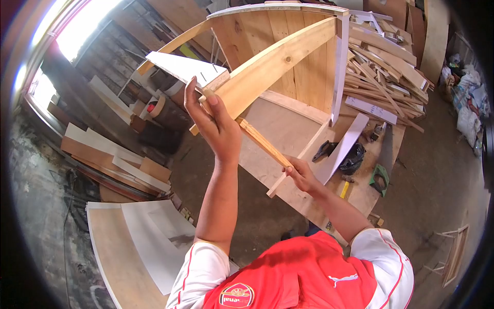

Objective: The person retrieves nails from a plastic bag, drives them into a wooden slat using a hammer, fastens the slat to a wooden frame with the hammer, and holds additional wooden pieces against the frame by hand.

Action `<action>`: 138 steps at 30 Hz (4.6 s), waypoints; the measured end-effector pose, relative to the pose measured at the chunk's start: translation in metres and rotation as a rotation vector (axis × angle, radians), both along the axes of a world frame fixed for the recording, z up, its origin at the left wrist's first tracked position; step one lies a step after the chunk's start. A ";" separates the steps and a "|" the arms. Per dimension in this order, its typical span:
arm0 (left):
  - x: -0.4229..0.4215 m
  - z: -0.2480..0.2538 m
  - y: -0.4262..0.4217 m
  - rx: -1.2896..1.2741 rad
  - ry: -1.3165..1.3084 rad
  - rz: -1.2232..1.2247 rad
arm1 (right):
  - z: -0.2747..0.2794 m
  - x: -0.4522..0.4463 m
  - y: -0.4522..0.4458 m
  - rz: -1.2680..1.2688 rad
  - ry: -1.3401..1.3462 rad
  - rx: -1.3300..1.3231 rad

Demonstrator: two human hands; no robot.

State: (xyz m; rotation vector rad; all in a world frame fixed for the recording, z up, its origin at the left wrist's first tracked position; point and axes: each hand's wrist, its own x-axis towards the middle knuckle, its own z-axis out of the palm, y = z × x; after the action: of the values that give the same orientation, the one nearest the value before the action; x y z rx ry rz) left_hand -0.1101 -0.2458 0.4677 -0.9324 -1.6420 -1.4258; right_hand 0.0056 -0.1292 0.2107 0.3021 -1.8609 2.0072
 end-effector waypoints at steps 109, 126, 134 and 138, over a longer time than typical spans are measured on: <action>-0.011 -0.045 -0.080 -0.019 0.033 0.344 | -0.007 0.020 0.033 -0.358 -0.043 0.759; 0.004 -0.086 -0.117 -0.011 -0.034 0.466 | -0.137 0.066 0.154 -0.222 -0.350 1.511; 0.012 -0.098 -0.131 0.096 -0.077 0.370 | -0.173 0.080 0.171 -0.130 -0.750 1.429; 0.012 -0.113 -0.130 0.154 -0.108 0.391 | -0.162 0.052 0.180 -0.162 -0.966 1.122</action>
State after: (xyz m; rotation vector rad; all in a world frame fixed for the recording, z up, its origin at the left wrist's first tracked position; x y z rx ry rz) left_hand -0.0977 -0.3756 0.3548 -0.4239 -1.6560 -1.3232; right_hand 0.0573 0.0507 0.0487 -0.6474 -3.2963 0.7694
